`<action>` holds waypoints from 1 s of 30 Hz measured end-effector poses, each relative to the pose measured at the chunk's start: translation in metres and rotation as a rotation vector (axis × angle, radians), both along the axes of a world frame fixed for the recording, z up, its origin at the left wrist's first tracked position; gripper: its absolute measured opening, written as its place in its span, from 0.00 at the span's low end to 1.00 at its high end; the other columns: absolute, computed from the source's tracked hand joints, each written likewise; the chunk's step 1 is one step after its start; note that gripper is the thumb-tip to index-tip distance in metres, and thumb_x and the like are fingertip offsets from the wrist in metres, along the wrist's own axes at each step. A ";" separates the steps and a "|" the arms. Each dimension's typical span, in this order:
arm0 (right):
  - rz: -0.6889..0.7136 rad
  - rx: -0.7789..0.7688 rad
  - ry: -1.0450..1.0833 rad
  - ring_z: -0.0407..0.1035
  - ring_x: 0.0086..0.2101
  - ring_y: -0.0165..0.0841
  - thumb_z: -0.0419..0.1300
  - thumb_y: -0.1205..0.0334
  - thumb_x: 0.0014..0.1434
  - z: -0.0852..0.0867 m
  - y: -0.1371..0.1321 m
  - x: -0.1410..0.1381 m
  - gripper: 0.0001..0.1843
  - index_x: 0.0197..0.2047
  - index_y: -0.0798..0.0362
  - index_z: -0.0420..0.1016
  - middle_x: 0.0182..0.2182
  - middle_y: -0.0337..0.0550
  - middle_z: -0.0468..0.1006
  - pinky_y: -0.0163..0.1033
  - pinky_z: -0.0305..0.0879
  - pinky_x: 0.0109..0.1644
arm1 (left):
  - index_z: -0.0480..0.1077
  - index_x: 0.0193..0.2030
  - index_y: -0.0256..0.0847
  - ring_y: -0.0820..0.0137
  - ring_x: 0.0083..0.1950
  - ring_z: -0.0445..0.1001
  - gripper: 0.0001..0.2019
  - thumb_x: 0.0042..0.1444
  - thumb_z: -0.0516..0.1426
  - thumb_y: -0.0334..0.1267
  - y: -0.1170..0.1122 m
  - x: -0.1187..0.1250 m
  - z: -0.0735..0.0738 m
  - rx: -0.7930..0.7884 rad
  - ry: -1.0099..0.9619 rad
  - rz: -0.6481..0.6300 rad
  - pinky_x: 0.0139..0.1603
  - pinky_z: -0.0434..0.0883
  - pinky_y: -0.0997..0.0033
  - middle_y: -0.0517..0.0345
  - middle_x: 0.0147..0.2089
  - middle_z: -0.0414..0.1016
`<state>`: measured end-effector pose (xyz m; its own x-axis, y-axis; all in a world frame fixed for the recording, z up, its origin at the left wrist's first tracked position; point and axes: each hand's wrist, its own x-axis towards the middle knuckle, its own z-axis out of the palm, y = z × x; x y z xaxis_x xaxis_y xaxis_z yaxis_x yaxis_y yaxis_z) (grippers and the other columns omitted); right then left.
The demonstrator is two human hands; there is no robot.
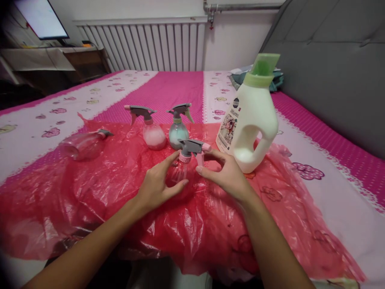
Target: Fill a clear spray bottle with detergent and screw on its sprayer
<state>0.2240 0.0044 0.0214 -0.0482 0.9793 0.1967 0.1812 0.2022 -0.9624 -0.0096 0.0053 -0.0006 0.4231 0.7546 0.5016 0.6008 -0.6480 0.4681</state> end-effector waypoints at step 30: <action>-0.028 0.120 0.178 0.81 0.47 0.44 0.72 0.54 0.54 -0.006 0.002 -0.037 0.12 0.42 0.48 0.85 0.42 0.45 0.88 0.48 0.76 0.55 | 0.59 0.73 0.43 0.53 0.59 0.82 0.33 0.67 0.59 0.54 -0.002 -0.004 -0.001 0.220 0.042 -0.164 0.53 0.79 0.52 0.41 0.63 0.79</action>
